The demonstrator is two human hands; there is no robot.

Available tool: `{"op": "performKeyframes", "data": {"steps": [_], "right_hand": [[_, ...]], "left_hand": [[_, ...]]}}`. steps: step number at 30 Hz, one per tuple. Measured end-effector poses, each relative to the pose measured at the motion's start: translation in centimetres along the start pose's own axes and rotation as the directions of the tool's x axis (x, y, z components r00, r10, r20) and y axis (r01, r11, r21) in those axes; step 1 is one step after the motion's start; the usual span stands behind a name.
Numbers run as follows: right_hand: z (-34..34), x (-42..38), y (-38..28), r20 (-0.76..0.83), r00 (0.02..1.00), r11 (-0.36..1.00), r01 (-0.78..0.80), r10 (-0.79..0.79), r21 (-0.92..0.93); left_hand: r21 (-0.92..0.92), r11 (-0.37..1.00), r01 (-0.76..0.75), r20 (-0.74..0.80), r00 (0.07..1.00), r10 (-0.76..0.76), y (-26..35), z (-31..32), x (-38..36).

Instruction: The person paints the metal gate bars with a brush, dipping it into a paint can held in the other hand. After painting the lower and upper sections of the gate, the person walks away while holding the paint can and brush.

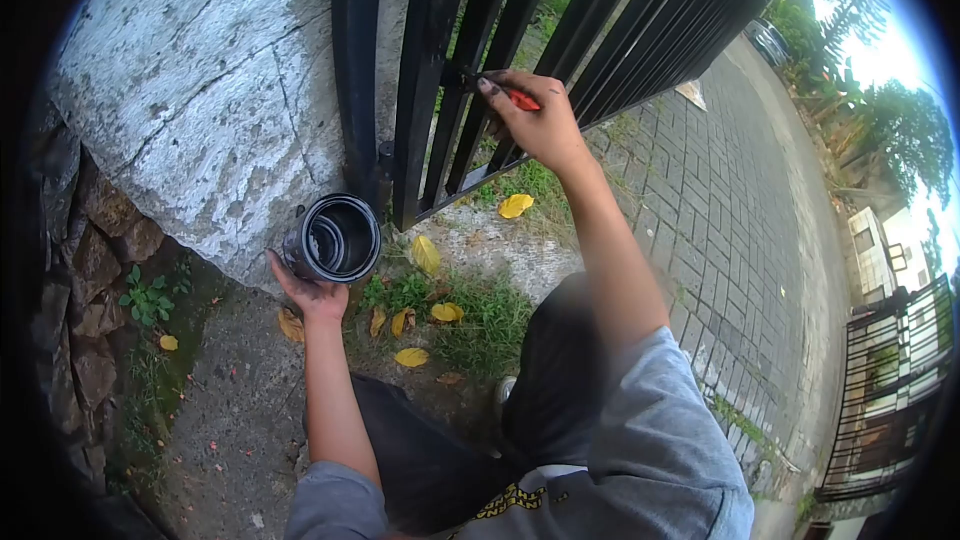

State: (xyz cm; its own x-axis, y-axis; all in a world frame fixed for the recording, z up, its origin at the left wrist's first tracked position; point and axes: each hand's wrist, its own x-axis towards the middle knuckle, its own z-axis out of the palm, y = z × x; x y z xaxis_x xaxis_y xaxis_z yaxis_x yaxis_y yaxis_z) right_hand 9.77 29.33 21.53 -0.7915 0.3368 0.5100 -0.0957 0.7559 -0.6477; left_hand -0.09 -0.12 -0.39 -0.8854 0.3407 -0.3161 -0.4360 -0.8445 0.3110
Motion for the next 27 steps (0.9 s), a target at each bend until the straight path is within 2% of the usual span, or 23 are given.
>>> {"op": "performKeyframes", "data": {"steps": [3, 4, 6, 7, 11, 12, 15, 16, 19, 20, 23, 24, 27], "right_hand": [[-0.8, -0.6, -0.1, -0.051, 0.995, 0.969, -0.07, 0.085, 0.236], [-0.9, -0.9, -0.2, -0.083, 0.995, 0.978, -0.043, 0.061, 0.205], [-1.2, -1.8, -1.3, -0.098, 0.992, 0.987, 0.061, -0.076, -0.149], [-1.3, -2.4, -1.9, -0.086, 0.985, 0.939, 0.112, -0.147, -0.325], [1.7, -3.9, -3.0, -0.226, 0.919, 0.892, 0.217, -0.324, -0.398], [2.3, -3.9, -2.6, -0.226, 0.916, 0.903, 0.237, -0.331, -0.359], [2.3, -3.9, -2.5, -0.099, 0.955, 0.884, 0.217, -0.281, -0.414], [2.2, -3.8, -2.8, -0.198, 0.916, 0.879, 0.245, -0.348, -0.408], [2.3, -4.3, -1.6, -0.2, 0.911, 0.887, 0.269, -0.361, -0.376], [2.5, -4.5, -0.8, -0.121, 0.934, 0.886, 0.27, -0.336, -0.376], [3.0, -4.4, -0.7, -0.113, 0.913, 0.859, 0.318, -0.391, -0.401], [3.1, -4.3, -1.1, -0.192, 0.87, 0.842, 0.347, -0.453, -0.414], [2.7, -4.2, -1.3, -0.151, 0.906, 0.853, 0.301, -0.395, -0.426]], "left_hand": [[0.004, 1.0, -0.009, 0.014, 1.0, 0.009, -0.1, -0.3, 0.2], [0.01, 1.0, -0.01, -0.001, 1.0, 0.01, 0.0, 0.0, -0.1], [0.022, 1.0, -0.011, -0.002, 1.0, 0.011, 0.4, 0.5, -0.7], [0.026, 1.0, -0.009, 0.012, 1.0, 0.009, 0.6, 0.6, -0.9], [0.05, 0.997, -0.052, 0.02, 0.998, 0.051, 0.7, -0.3, -0.1], [0.05, 0.998, -0.045, -0.011, 0.999, 0.045, 0.8, -0.1, -0.4], [0.045, 0.999, -0.03, -0.067, 0.997, 0.033, 0.6, 0.8, -0.6], [0.043, 0.999, -0.032, -0.068, 0.997, 0.035, 0.4, 0.9, -0.7], [0.072, 0.997, -0.028, -0.065, 0.997, 0.033, 0.0, 1.4, -1.0], [0.088, 0.996, -0.023, -0.064, 0.998, 0.029, -0.2, 1.5, -1.1], [0.056, 0.998, -0.011, -0.02, 1.0, 0.012, -0.7, 0.9, -0.6], [0.059, 0.998, -0.019, -0.003, 1.0, 0.02, -0.7, 0.6, -0.4], [0.069, 0.997, -0.037, 0.005, 0.999, 0.037, -0.9, 0.0, -0.1]]}}
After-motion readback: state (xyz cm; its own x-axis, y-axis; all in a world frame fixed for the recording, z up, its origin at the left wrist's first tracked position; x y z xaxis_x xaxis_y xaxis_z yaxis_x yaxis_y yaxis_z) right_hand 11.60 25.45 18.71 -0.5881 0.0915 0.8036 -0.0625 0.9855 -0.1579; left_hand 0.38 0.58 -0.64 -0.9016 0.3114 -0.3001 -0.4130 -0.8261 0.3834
